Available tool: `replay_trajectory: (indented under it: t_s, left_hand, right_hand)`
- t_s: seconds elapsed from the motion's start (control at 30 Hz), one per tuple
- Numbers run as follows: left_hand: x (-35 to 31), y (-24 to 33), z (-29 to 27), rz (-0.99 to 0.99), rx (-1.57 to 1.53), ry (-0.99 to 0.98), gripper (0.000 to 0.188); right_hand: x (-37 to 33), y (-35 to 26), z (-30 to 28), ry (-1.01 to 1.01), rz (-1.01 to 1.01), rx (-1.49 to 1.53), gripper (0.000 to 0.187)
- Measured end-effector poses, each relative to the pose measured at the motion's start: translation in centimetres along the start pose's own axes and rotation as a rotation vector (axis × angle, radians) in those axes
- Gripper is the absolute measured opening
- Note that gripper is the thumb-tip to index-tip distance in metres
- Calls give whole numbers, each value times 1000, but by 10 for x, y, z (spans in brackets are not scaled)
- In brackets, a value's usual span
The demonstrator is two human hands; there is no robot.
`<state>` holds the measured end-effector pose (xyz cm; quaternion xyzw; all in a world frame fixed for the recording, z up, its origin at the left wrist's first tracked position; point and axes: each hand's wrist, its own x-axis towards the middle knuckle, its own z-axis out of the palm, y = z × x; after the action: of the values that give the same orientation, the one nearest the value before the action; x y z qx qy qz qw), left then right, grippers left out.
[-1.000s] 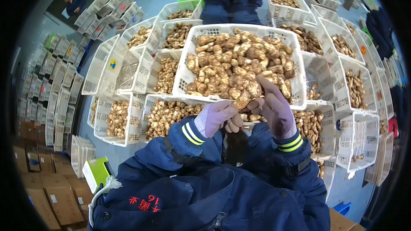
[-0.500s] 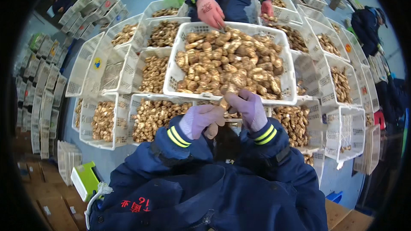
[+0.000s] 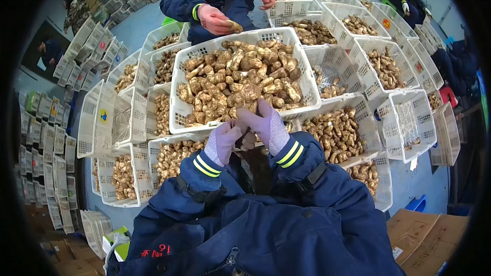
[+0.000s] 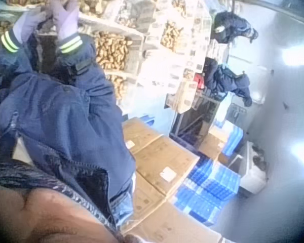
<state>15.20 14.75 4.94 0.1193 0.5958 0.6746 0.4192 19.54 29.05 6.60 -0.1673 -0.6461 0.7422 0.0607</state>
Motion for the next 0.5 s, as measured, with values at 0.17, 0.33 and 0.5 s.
replay_trajectory:
  t_s: [0.17,0.33,0.5]
  left_hand:
    - [3,-1,0,-45,-334,-119,31]
    - [7,-3,4,-85,-568,-236,32]
    - [9,-21,9,-5,-602,-183,37]
  right_hand:
    - [-2,14,-18,-304,-131,236,22]
    - [-5,-2,-19,-191,-219,-12,25]
    - [-3,-5,-14,7,-99,-228,34]
